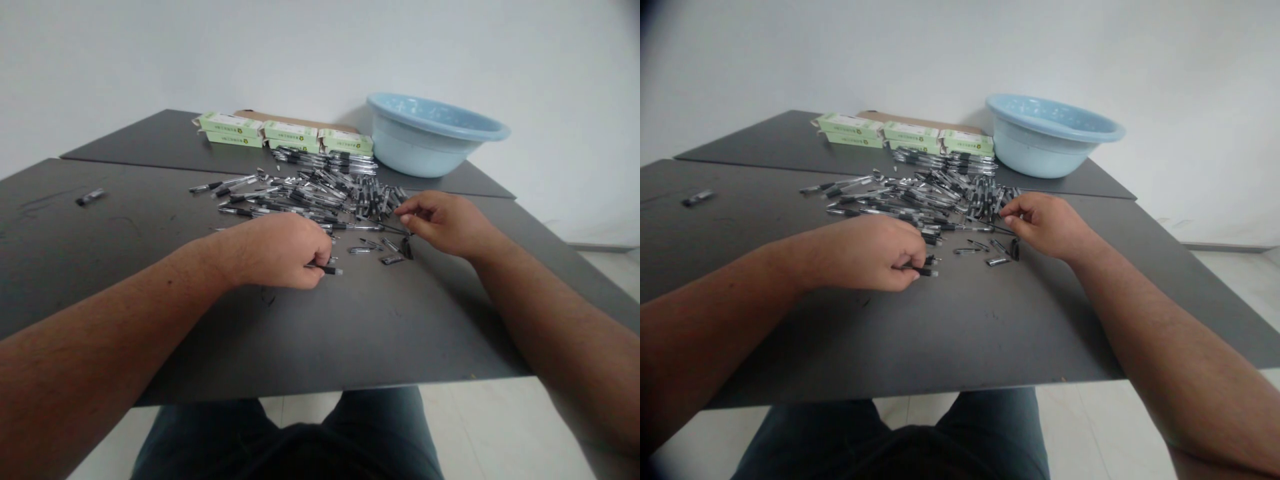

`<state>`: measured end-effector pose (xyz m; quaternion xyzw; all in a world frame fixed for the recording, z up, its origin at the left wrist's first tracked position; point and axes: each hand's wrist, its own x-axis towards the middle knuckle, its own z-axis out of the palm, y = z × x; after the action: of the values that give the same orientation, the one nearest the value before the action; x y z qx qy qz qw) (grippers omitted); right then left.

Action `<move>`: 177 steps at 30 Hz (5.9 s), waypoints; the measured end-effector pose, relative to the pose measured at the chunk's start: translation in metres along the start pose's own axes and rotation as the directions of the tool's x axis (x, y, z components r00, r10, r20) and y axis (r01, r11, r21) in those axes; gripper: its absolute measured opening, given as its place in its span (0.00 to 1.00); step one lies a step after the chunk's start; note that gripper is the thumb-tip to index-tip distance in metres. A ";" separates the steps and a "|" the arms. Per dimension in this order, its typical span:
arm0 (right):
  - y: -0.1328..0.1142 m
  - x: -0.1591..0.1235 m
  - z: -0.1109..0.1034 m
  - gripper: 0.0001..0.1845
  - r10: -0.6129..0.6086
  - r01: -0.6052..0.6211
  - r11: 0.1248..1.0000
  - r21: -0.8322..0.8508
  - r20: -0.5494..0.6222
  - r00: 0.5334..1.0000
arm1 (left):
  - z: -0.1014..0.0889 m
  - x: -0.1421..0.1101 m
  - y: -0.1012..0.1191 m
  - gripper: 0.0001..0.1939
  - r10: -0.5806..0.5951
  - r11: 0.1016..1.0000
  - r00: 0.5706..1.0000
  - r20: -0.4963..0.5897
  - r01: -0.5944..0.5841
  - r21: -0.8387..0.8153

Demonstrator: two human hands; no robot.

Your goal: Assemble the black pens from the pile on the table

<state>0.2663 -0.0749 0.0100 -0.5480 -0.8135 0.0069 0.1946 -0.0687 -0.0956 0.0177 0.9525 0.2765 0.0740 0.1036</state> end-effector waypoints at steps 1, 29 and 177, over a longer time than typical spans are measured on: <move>0.000 0.000 0.000 0.14 0.012 -0.011 1.000 0.011 -0.020 1.000 | -0.003 -0.001 0.003 0.04 -0.017 0.999 0.999 -0.044 0.015 -0.048; -0.025 -0.007 0.012 0.11 -0.014 0.056 0.942 0.330 -0.128 0.992 | 0.012 0.008 -0.010 0.04 -0.369 0.889 0.730 -0.575 0.097 -0.448; 0.012 0.000 0.013 0.18 -0.228 0.241 0.970 0.036 -0.216 0.949 | 0.015 0.004 -0.030 0.09 -0.269 0.959 0.855 -0.444 0.281 -0.040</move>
<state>0.2730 -0.0673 -0.0046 -0.4388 -0.8470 -0.0489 0.2960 -0.0773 -0.0708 -0.0041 0.8621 0.4270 0.2706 0.0346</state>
